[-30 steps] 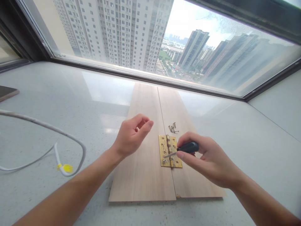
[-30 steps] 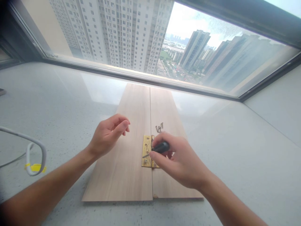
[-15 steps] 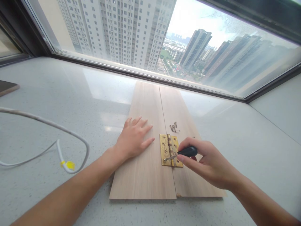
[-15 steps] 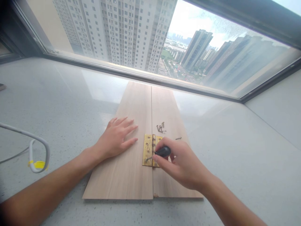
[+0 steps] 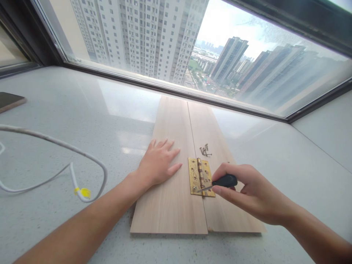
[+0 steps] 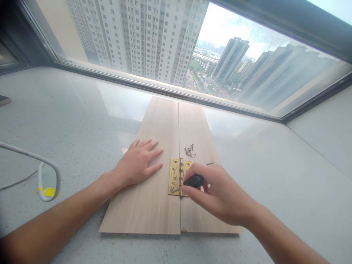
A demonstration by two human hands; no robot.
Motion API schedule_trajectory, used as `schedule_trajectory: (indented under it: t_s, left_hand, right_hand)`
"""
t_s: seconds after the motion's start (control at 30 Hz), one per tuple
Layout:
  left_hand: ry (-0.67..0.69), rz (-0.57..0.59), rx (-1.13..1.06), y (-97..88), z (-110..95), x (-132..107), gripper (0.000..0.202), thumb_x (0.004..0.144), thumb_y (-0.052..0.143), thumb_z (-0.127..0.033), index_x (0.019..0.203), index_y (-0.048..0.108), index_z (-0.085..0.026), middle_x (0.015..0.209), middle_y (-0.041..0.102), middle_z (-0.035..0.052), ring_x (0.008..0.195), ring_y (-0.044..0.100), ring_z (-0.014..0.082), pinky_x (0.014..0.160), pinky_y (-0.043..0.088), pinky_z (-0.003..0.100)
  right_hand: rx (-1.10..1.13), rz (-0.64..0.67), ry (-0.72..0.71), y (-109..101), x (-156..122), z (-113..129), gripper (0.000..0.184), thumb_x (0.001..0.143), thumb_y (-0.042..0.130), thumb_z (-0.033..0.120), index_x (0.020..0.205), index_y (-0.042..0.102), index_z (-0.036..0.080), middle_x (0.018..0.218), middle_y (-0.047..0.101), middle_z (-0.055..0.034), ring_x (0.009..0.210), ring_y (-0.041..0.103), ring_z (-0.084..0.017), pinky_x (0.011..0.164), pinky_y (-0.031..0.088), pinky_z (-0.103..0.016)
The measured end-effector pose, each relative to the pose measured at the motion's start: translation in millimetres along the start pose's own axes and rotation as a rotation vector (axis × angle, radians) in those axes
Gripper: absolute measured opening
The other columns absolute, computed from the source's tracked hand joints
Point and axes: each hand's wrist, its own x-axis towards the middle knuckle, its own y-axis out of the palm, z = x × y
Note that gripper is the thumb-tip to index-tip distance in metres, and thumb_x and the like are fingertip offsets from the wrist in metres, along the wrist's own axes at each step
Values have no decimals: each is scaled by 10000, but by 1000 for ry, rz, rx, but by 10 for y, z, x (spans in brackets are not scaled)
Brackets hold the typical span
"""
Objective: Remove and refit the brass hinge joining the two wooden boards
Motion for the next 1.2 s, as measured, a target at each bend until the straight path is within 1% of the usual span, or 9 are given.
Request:
schedule_trajectory:
  t_s: [0.1,0.3,0.6,0.77,0.9,1.0,1.07,1.13,1.2]
  left_hand:
    - [-1,2,-3,4,2,1,497,911,371,-516,1297,530,-247,1423,467,101,1337,361,308,1085,256,574]
    - [1,2,-11,9,-2,4,495,914,368,-513,1293,538,-243,1424,466,105,1338,361,313,1086,249,586]
    - [8,-4,-34,15,1,-5,488,916,371,-503,1292,536,-240,1427,462,110,1342,358,321,1081,246,603]
    - [9,-12,-37,18,2,-3,481,914,381,-499,1288,540,-241,1424,464,110,1337,363,323,1078,246,602]
    - [8,-10,-40,12,-3,-3,486,916,374,-503,1293,536,-244,1423,464,109,1339,360,320,1082,240,597]
    - [5,-5,-38,11,-6,-3,492,916,366,-511,1291,537,-242,1425,463,112,1339,360,322,1082,236,603]
    - [4,-5,-35,14,-6,-4,492,917,364,-509,1289,540,-238,1425,462,116,1338,361,323,1082,233,605]
    - [6,-8,-32,16,-3,-5,491,919,363,-505,1289,540,-234,1425,462,118,1338,361,323,1082,233,604]
    - [8,-12,-32,16,0,-7,488,919,366,-501,1286,543,-232,1423,464,119,1337,360,322,1080,236,601]
  right_hand:
    - [-25,-19,10,-7,22,9,151,862,556,348,810,593,211,670,612,12,581,512,-107,533,410,-245]
    - [-61,25,26,-4,51,18,157,861,555,349,803,580,204,685,621,6,585,514,-103,502,387,-232]
    - [-68,31,6,-17,54,43,149,873,539,326,821,582,194,690,624,-1,588,522,-105,512,401,-234]
    - [-131,50,-50,-21,60,21,109,868,548,294,836,581,196,675,621,5,574,527,-101,502,394,-220]
    - [-358,89,-153,-56,57,57,101,873,558,296,855,599,205,712,647,0,592,557,-113,545,370,-239]
    - [-617,132,-201,-52,95,139,173,885,532,340,809,582,194,645,632,-6,531,540,-135,497,271,-262]
    - [-732,154,-225,-30,143,193,230,891,509,368,758,552,186,584,608,-7,473,506,-133,472,197,-269]
    - [-805,132,-222,-4,193,229,305,897,481,394,679,515,183,522,570,-9,423,459,-121,462,150,-275]
    - [-852,80,-169,14,223,247,392,906,443,413,588,462,185,464,514,-9,385,411,-109,449,128,-274]
